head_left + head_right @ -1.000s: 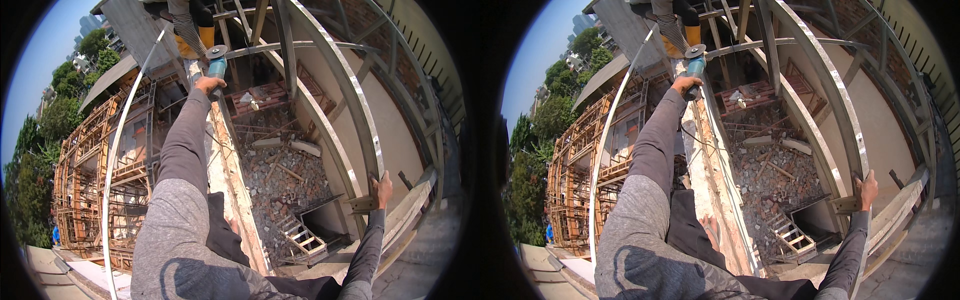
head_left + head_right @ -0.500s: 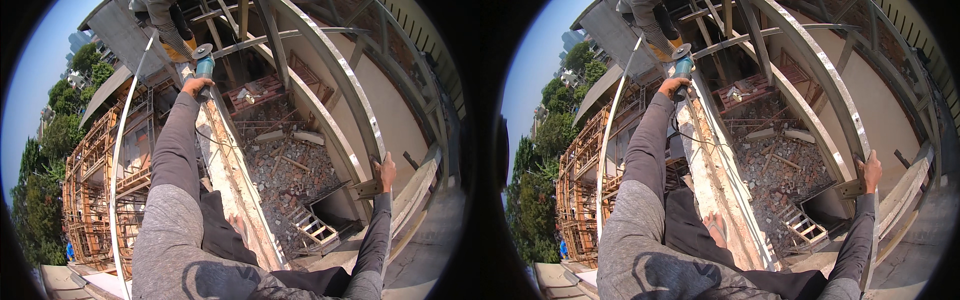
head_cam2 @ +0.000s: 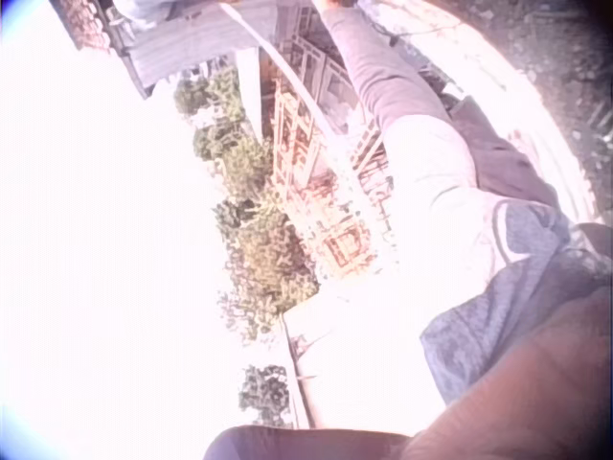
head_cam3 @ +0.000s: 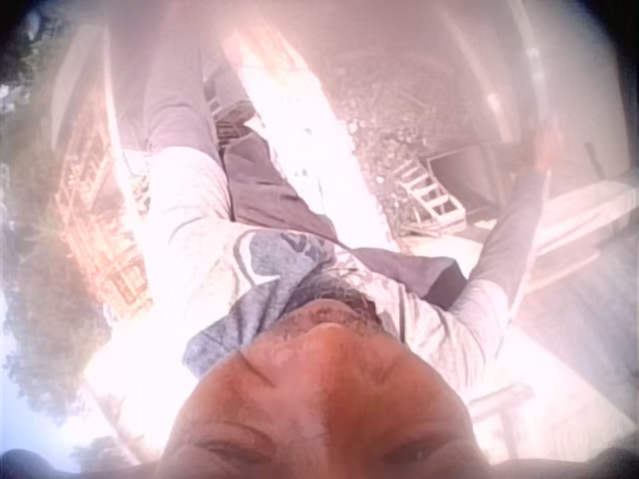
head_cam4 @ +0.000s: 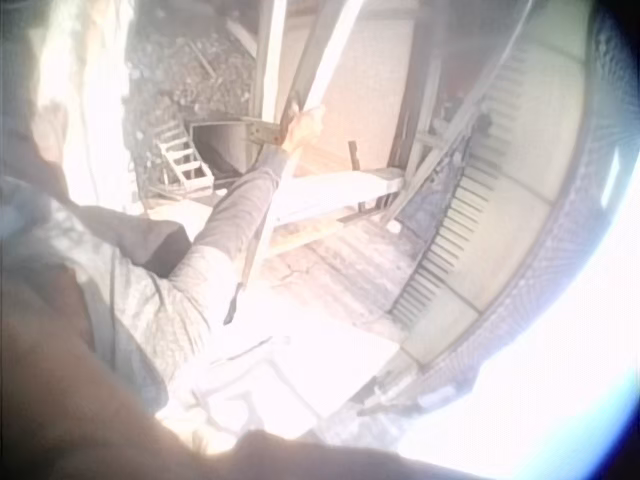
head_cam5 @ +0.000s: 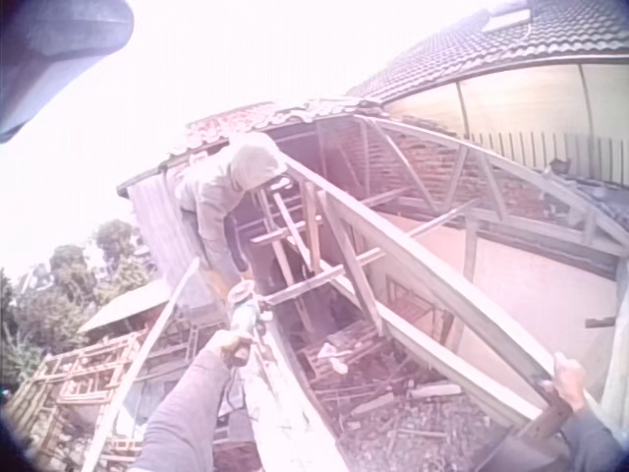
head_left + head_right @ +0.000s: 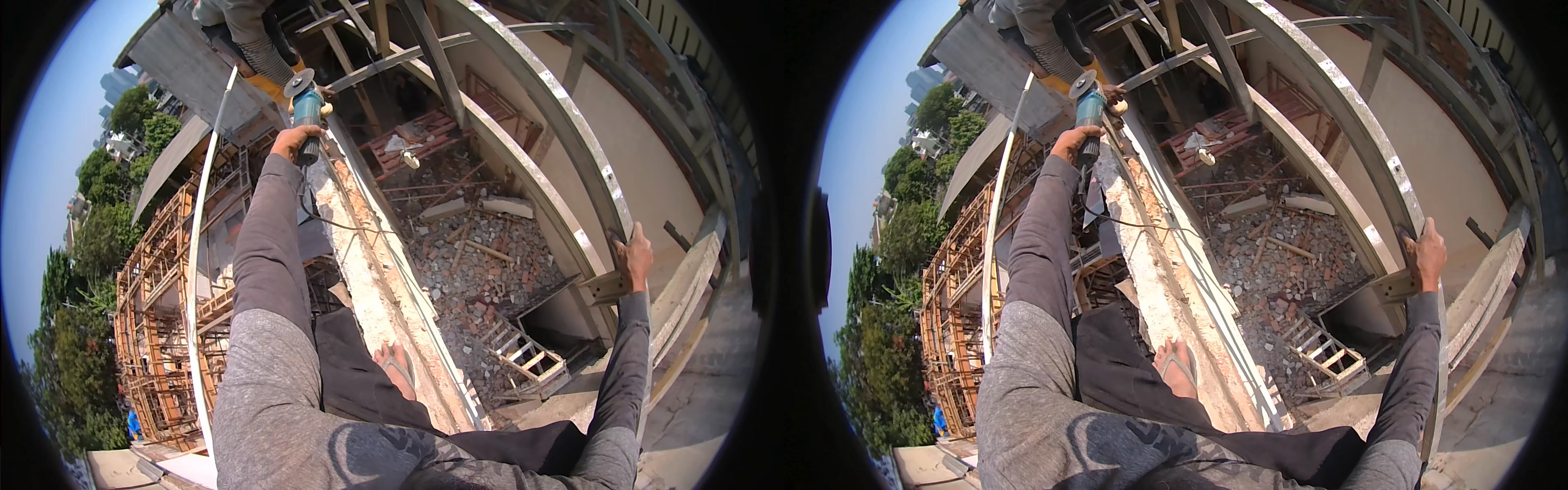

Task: The person uses an angle grinder to cut metal roof framing and moves a metal stud.

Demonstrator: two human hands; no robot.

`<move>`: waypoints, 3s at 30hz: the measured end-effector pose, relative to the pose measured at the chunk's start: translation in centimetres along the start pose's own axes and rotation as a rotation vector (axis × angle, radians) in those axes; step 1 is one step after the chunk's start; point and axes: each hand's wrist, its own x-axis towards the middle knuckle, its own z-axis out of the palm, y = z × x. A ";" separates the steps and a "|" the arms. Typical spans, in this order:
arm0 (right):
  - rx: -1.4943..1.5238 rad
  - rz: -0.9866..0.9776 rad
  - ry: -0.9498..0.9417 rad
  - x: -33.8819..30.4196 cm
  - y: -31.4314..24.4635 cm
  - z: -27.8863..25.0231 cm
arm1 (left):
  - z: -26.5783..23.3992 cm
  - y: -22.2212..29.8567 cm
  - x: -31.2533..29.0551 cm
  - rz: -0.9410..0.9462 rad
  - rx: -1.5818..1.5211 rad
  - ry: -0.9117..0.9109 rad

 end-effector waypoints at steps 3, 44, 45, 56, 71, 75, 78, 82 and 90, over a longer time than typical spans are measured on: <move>-0.005 0.031 -0.036 0.3 1.0 0.3 | 0.1 0.0 -0.3 0.000 0.008 0.004; -0.030 0.028 -0.007 0.4 1.0 0.4 | 4.3 -1.9 2.2 0.021 0.042 -0.152; -0.035 0.026 0.000 0.3 1.2 0.4 | 4.5 -1.8 2.2 0.023 0.042 -0.151; -0.053 0.002 -0.004 0.1 0.8 0.2 | 4.0 -0.9 1.7 0.031 0.030 -0.110; -0.080 0.018 -0.013 0.5 1.2 0.5 | 4.0 0.5 -1.3 0.045 0.000 -0.080; -0.076 0.041 -0.052 0.8 2.4 1.0 | 4.3 1.1 -2.8 0.095 0.043 -0.085; -0.096 0.021 -0.027 0.6 1.8 1.1 | 4.0 0.9 -2.3 0.070 0.030 -0.117; -0.055 -0.041 0.048 1.0 1.8 1.6 | 3.0 -0.6 0.3 0.070 0.066 -0.067; -0.082 -0.004 -0.068 1.0 1.6 0.5 | 3.5 0.7 -2.5 0.109 0.106 -0.079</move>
